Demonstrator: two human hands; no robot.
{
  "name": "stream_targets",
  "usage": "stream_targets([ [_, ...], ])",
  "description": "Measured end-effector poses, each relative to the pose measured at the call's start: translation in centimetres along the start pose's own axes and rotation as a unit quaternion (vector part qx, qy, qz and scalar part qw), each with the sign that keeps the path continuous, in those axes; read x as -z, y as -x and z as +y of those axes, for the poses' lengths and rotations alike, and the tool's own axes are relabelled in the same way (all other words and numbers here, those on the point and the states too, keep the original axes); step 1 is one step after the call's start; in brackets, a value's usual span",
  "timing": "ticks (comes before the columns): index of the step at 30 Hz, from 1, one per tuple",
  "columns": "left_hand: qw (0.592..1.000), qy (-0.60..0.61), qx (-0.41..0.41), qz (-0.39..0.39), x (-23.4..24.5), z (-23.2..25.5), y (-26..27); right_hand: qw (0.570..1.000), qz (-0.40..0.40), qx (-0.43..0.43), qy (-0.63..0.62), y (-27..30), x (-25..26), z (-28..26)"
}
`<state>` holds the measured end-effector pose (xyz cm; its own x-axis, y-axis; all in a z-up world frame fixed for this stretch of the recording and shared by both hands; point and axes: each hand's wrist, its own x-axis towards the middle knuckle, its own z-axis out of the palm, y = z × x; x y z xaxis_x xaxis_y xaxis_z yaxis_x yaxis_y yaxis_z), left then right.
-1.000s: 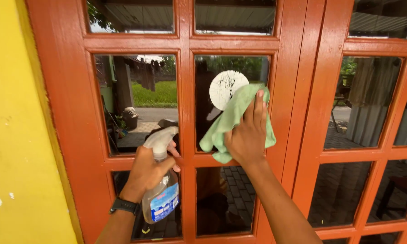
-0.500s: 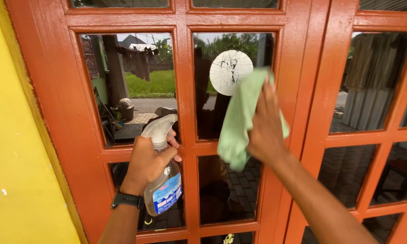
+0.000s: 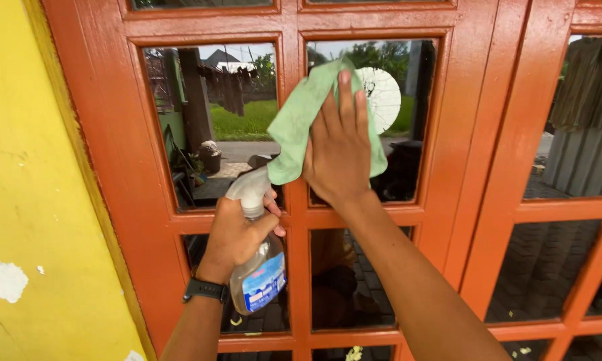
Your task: The recorder is cleaning the glass panes of a wooden door using a spray cleaner and a cloth.
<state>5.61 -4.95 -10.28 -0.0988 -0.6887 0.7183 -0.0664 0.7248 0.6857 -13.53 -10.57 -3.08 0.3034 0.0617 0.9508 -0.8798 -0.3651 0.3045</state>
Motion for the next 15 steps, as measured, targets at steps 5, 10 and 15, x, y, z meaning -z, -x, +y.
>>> stream_targets([
  [5,1.000,-0.003,-0.021,0.016,-0.6,1.6,0.4,0.998,-0.053,0.003,-0.036,6.2,2.4,-2.8],
  [10,0.998,-0.051,-0.036,0.023,0.0,-0.2,0.5,0.992,-0.082,0.028,-0.094,11.4,4.3,-3.5],
  [15,0.999,-0.044,0.005,0.009,-0.1,1.1,0.3,0.994,-0.075,0.068,-0.044,13.7,6.9,-0.4],
])
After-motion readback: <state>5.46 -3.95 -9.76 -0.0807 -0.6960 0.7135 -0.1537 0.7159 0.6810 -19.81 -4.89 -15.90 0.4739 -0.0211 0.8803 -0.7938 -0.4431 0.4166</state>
